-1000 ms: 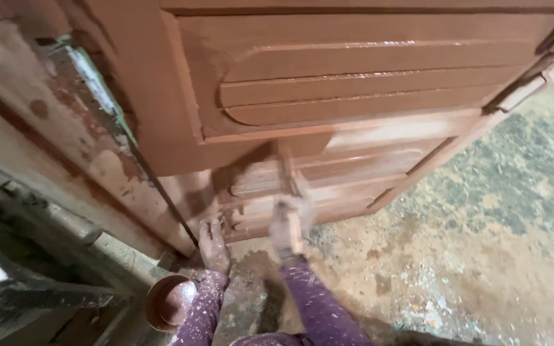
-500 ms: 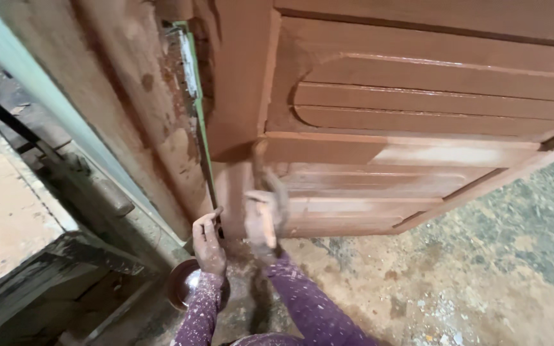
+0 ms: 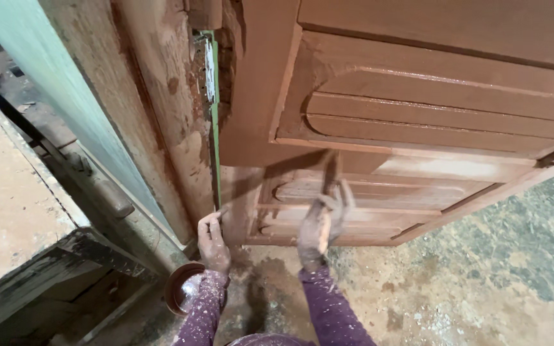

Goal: The person paints a wooden door with a reddish-brown coating, using a brush to cover the recessed panels, rails, and edges, dipping the brush into a small bowl of paint and steadying the door with the other hand while working across different sections of the door.

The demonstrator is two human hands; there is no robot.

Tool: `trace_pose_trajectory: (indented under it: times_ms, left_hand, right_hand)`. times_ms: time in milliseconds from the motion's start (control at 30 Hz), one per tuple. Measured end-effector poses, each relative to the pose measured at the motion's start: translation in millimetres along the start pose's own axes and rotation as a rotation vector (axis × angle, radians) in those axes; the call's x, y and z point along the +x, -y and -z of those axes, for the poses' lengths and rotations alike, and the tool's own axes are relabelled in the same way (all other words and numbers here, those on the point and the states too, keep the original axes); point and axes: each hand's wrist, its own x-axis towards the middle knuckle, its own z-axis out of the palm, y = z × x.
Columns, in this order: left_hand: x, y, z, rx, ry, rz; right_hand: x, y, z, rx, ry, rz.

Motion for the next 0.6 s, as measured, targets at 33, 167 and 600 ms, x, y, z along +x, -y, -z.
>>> trace_pose_trajectory:
  times_ms: [33,167,600]
  left_hand:
    - [-1.0,0.1,-0.2,0.030,-0.005,0.011]
    - [0.4,-1.2,6.6,0.033,0.012,0.028]
    - [10.9,-0.1,30.6,0.030,-0.018,0.013]
  right_hand:
    - [7.4,-3.7,6.7,-0.282,0.041,0.071]
    - [5.5,-10.1,-19.8,-0.293,0.052,0.127]
    - [-70.9,61.0,-99.2,-0.103,0.577,-0.004]
